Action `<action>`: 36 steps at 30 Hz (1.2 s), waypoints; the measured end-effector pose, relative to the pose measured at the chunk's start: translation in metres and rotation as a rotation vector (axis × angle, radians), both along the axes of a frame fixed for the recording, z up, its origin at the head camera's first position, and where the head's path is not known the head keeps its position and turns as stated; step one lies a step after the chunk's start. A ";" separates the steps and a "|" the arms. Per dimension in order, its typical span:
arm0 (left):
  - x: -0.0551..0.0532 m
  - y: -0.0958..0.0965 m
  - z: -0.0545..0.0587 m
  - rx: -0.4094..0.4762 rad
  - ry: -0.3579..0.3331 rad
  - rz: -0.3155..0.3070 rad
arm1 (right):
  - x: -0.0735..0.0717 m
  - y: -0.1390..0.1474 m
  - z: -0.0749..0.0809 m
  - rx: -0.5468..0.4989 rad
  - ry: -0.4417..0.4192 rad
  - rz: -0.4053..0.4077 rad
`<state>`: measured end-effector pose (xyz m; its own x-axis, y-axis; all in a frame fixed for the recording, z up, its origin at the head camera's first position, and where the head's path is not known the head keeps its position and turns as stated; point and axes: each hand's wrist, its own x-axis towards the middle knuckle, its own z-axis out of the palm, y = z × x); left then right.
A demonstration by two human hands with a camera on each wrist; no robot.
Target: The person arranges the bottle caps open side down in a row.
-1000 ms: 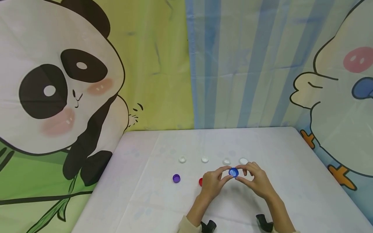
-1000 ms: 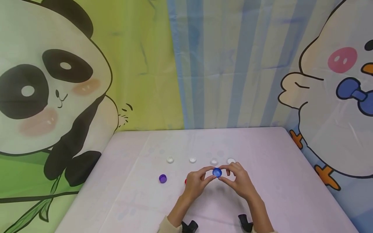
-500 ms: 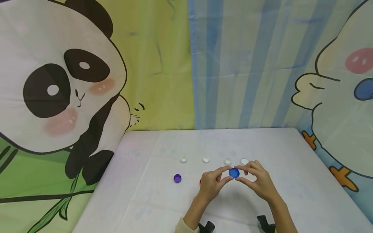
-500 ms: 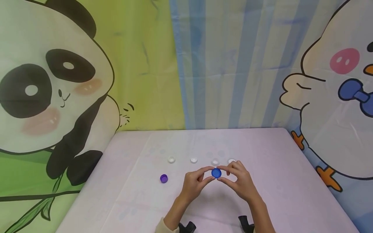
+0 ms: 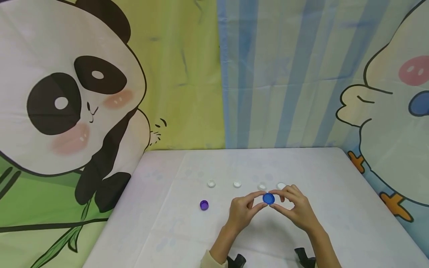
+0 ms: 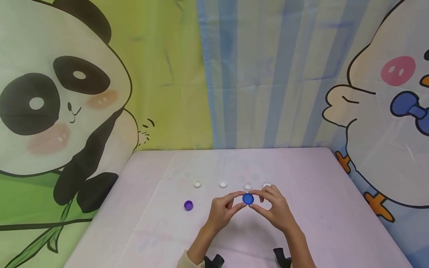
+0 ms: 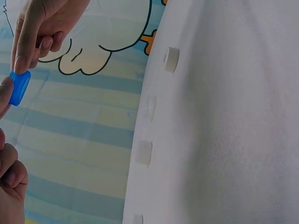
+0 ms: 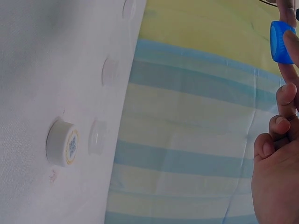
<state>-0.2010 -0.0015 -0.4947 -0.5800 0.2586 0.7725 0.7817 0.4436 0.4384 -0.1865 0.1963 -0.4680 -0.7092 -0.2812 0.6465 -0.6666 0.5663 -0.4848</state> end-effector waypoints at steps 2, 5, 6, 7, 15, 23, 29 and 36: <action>0.001 0.001 0.001 0.022 -0.034 -0.008 | 0.000 0.000 0.000 -0.007 0.012 0.010; 0.003 0.002 0.005 0.129 -0.173 -0.043 | 0.000 0.000 0.000 -0.019 -0.008 0.006; 0.005 0.003 0.007 0.180 -0.246 -0.058 | 0.001 0.000 0.000 -0.020 -0.026 -0.001; 0.006 0.003 0.011 0.236 -0.330 -0.068 | 0.001 0.000 0.001 -0.017 -0.030 -0.006; 0.016 -0.001 0.044 0.462 -0.928 -0.117 | -0.002 -0.002 0.000 -0.020 0.072 0.025; 0.007 0.005 0.022 0.422 -1.035 -0.105 | -0.003 -0.004 -0.001 -0.041 0.128 0.055; 0.007 0.004 0.020 0.385 -1.046 -0.079 | -0.003 -0.004 -0.002 -0.035 0.111 0.055; 0.006 0.005 0.019 0.397 -1.041 -0.091 | -0.004 -0.005 -0.004 -0.035 0.103 0.043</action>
